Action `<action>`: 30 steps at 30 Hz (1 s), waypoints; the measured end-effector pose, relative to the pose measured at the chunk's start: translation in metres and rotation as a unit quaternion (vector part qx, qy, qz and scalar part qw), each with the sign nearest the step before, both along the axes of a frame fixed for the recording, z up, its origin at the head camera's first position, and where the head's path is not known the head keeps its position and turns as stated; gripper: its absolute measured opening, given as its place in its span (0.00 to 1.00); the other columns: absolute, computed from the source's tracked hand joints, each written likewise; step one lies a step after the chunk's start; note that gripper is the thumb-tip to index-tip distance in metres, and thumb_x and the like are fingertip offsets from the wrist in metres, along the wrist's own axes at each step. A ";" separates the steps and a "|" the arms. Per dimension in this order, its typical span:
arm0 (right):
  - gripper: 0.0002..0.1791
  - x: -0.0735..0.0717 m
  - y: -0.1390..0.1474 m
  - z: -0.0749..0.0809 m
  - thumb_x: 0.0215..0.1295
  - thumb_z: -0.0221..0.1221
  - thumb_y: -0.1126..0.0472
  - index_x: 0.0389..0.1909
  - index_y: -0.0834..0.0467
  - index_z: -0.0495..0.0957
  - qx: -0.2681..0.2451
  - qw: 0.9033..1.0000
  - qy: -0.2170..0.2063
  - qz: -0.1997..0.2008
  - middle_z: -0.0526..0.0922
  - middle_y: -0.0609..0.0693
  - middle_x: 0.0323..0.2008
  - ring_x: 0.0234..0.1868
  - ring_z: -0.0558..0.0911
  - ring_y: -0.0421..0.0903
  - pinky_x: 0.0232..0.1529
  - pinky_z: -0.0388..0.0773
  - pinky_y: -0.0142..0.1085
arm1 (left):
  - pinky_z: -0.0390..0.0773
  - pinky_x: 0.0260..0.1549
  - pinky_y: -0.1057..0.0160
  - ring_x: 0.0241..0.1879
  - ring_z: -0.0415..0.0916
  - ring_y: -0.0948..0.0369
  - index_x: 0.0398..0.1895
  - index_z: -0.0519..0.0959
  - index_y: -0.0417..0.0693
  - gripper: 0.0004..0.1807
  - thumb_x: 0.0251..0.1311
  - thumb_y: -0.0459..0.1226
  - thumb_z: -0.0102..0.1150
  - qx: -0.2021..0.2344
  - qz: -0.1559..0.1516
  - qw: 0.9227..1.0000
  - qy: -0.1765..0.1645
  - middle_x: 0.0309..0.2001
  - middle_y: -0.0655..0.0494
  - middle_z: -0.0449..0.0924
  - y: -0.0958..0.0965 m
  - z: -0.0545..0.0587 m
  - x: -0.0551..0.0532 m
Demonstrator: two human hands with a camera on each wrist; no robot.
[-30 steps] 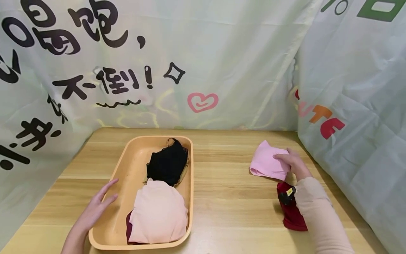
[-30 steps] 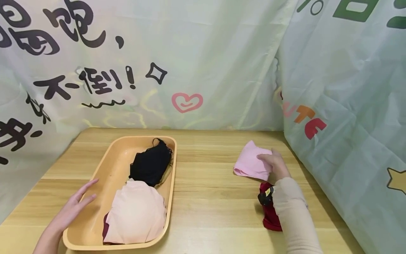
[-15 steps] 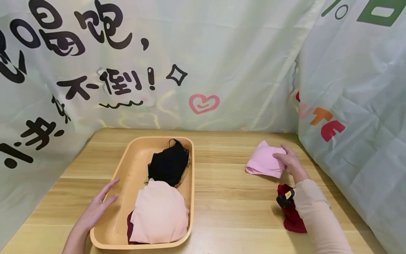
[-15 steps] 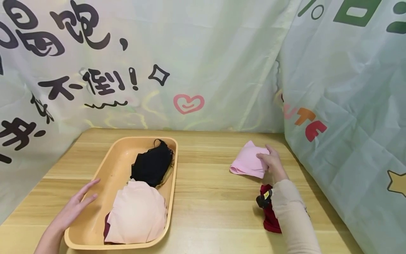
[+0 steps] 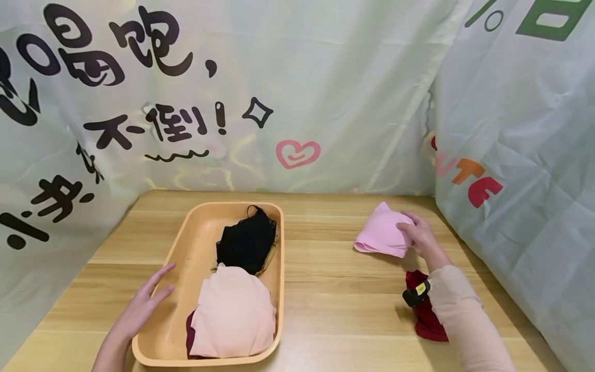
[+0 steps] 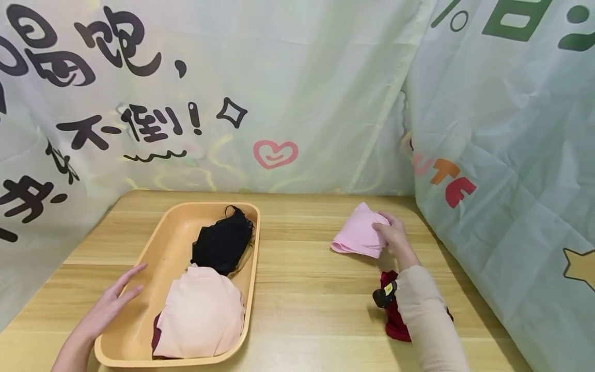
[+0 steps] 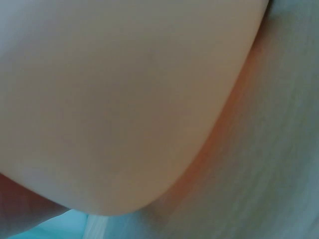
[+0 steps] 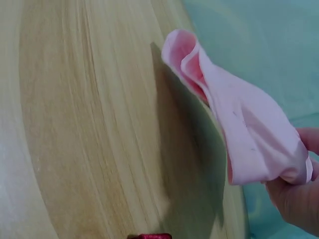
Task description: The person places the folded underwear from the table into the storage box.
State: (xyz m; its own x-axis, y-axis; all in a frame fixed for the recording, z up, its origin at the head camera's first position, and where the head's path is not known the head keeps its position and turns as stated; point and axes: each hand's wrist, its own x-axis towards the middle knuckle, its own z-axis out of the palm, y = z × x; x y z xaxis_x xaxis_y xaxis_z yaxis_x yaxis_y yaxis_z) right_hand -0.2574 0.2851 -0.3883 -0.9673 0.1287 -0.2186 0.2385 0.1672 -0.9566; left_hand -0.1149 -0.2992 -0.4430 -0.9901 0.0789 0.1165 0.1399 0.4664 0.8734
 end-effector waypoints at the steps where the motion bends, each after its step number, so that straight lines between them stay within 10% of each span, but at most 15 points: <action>1: 0.35 0.000 -0.001 0.001 0.65 0.48 0.66 0.70 0.61 0.45 -0.009 1.000 0.004 0.002 0.46 0.65 0.68 0.30 0.70 0.31 0.29 0.74 0.23 | 0.44 0.58 0.36 0.66 0.42 0.51 0.67 0.55 0.39 0.27 0.66 0.36 0.45 0.001 -0.001 1.000 0.001 0.66 0.33 0.51 0.000 0.000 0.000; 7: 0.36 0.002 -0.011 0.008 0.65 0.48 0.66 0.70 0.62 0.43 -0.073 0.997 0.024 0.008 0.44 0.64 0.69 0.32 0.71 0.29 0.32 0.74 0.21 | 0.44 0.55 0.32 0.66 0.40 0.49 0.67 0.55 0.40 0.28 0.66 0.38 0.45 0.004 -0.005 1.000 -0.003 0.67 0.34 0.50 0.000 0.000 0.002; 13: 0.35 0.003 -0.023 0.014 0.65 0.50 0.66 0.70 0.62 0.45 -0.101 0.994 0.043 0.009 0.48 0.63 0.66 0.32 0.71 0.31 0.32 0.74 0.22 | 0.44 0.56 0.33 0.66 0.42 0.65 0.67 0.55 0.42 0.27 0.66 0.38 0.45 0.004 -0.005 1.000 0.004 0.66 0.64 0.54 0.000 -0.001 0.004; 20: 0.35 0.007 -0.039 0.020 0.65 0.49 0.66 0.70 0.62 0.45 -0.097 0.993 0.061 0.042 0.49 0.64 0.66 0.31 0.72 0.31 0.31 0.75 0.23 | 0.43 0.59 0.37 0.64 0.42 0.71 0.67 0.55 0.40 0.27 0.66 0.36 0.45 0.003 -0.006 1.000 0.009 0.66 0.34 0.51 0.000 -0.002 0.002; 30: 0.34 0.010 -0.053 0.024 0.66 0.48 0.68 0.69 0.64 0.44 -0.091 0.989 0.081 0.086 0.51 0.65 0.64 0.32 0.73 0.32 0.30 0.75 0.24 | 0.45 0.58 0.35 0.66 0.42 0.53 0.67 0.55 0.39 0.27 0.66 0.36 0.45 0.005 -0.002 1.000 0.002 0.66 0.33 0.50 -0.001 -0.001 0.001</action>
State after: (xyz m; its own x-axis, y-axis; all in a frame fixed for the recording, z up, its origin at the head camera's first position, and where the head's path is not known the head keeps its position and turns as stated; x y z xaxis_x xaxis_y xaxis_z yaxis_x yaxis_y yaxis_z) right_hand -0.2477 0.2324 -0.3642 -0.9957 -0.0674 -0.0630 0.0622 0.0130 -0.9980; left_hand -0.1142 -0.3001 -0.4441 -0.9891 0.0820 0.1222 0.1462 0.4562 0.8778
